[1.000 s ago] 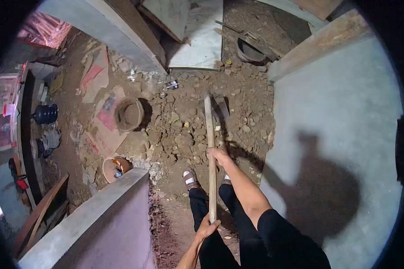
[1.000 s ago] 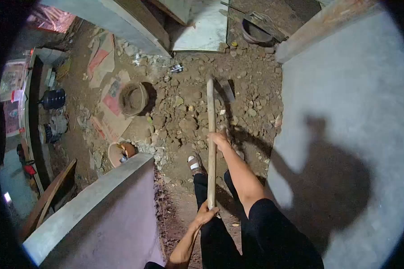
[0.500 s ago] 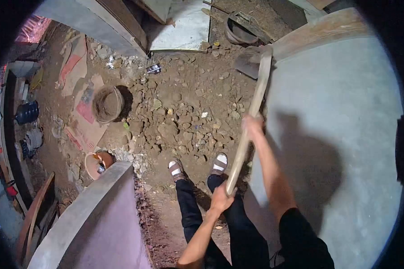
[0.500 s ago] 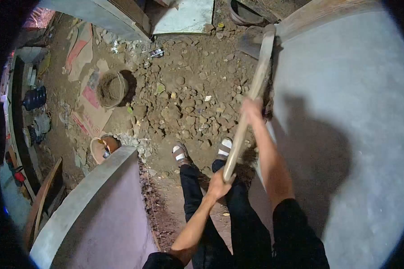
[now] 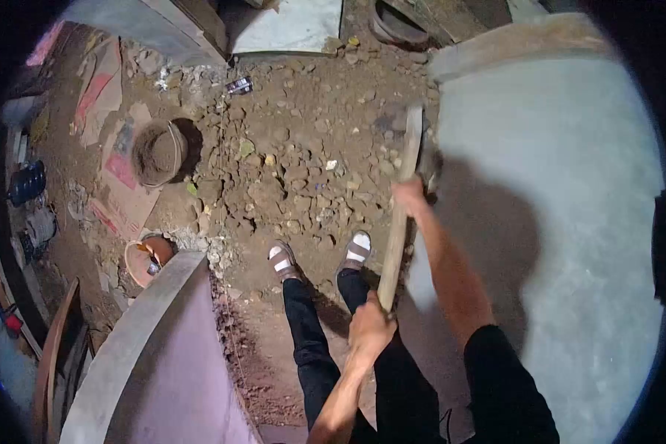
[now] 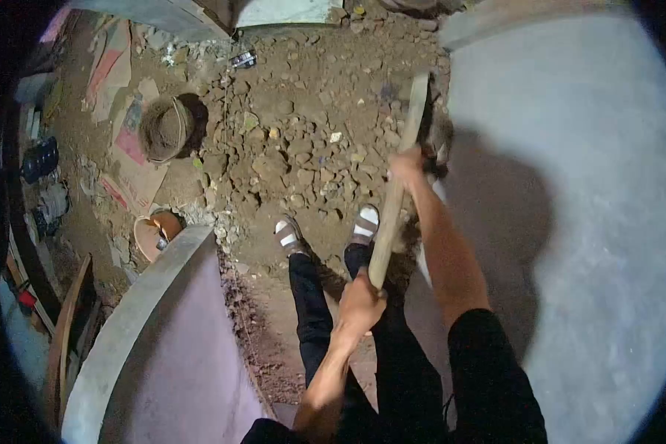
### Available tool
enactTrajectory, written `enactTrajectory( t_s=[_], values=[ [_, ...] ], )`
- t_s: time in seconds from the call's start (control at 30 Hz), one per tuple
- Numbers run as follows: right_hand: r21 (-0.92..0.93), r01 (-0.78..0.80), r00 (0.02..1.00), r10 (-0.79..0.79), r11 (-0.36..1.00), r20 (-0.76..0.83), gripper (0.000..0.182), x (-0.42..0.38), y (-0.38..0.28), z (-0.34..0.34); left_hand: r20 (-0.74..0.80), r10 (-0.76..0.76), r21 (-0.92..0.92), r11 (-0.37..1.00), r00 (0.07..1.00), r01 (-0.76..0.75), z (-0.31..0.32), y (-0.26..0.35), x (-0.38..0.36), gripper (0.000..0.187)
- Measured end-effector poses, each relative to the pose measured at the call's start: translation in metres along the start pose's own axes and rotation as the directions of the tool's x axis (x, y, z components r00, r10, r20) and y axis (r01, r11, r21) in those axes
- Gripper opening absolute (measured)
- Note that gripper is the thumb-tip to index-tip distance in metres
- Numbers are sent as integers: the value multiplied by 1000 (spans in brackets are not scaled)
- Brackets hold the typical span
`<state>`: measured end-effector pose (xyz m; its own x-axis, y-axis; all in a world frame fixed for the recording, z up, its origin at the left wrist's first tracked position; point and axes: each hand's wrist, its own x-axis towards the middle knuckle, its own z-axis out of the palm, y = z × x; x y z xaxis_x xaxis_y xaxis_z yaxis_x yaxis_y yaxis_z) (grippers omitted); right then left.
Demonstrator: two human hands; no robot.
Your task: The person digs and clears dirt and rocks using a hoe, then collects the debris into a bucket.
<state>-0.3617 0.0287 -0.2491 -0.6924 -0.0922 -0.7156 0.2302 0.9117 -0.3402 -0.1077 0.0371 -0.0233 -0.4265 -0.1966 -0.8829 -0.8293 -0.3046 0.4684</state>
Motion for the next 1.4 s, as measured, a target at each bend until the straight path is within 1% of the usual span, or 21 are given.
enactTrajectory(
  t_s=[0.03,0.23,0.27,0.3,0.37,0.4,0.43,0.5,0.57,0.63,0.67,0.77,0.83,0.9,0.97,1.03,1.07,1.1,1.23,1.3,1.4],
  values=[
    [165,17,1000,-15,986,-14,27,-5,8,9,8,-68,60,996,998,67,-12,4,-6,42],
    [220,-155,979,121,963,162,10,-61,-19,24,-7,-22,152,988,1000,23,-46,-2,-44,39],
    [128,-167,968,137,978,211,30,-37,-2,35,5,-40,105,994,999,39,-53,2,-45,39],
    [143,-154,971,123,978,203,30,-33,1,25,-1,-22,115,993,1000,22,-57,13,-49,39],
    [523,-241,904,-6,818,427,32,-44,9,16,-8,-61,265,962,998,61,-68,35,-67,43],
    [403,-105,980,25,909,199,30,-100,-45,5,32,-31,290,957,999,21,-63,31,-76,50],
    [273,-143,976,89,951,201,22,-94,-30,10,43,-116,356,930,992,93,-63,42,-80,52],
    [323,-377,895,251,868,368,13,-77,1,29,70,-180,397,907,981,138,-70,38,-92,47],
    [368,-288,939,185,884,291,11,-83,-31,25,11,-156,450,883,988,134,-84,57,-68,37],
    [361,-323,871,126,875,474,8,-76,-28,15,22,-110,427,900,994,90,-85,68,-72,33],
    [397,-324,880,120,858,459,7,-78,-32,12,-5,-83,427,901,997,77,-89,76,-69,33],
    [514,-365,809,-8,776,587,8,-93,-33,-5,-5,-111,627,774,994,89,-100,105,-92,36],
    [553,-476,809,94,684,580,6,-95,-43,0,-34,-110,655,748,993,105,-122,118,-93,37],
    [647,-468,834,57,602,549,12,-80,-48,18,-19,-99,725,684,995,81,-151,124,-83,36],
    [633,-454,832,44,627,553,19,-62,-51,29,-70,-119,796,591,990,127,-173,120,-73,34],
    [650,-430,887,157,627,435,16,-11,-32,61,-124,17,795,601,992,89,-198,110,-72,22],
    [743,-415,858,-45,525,511,14,-8,-32,63,-95,-48,820,562,994,105,-208,116,-73,23],
    [670,-456,872,141,586,470,11,11,-33,76,-97,-58,822,558,994,113,-213,109,-72,23],
    [748,-350,927,91,564,365,6,-20,-55,70,-90,-34,836,540,995,94,-236,116,-83,18],
    [782,-420,890,42,460,454,2,-39,-74,62,-65,213,888,458,975,-41,-251,123,-103,12],
    [789,-445,866,-20,423,499,3,-58,-104,67,-66,470,957,280,880,-78,-279,143,-132,20]
  ],
)
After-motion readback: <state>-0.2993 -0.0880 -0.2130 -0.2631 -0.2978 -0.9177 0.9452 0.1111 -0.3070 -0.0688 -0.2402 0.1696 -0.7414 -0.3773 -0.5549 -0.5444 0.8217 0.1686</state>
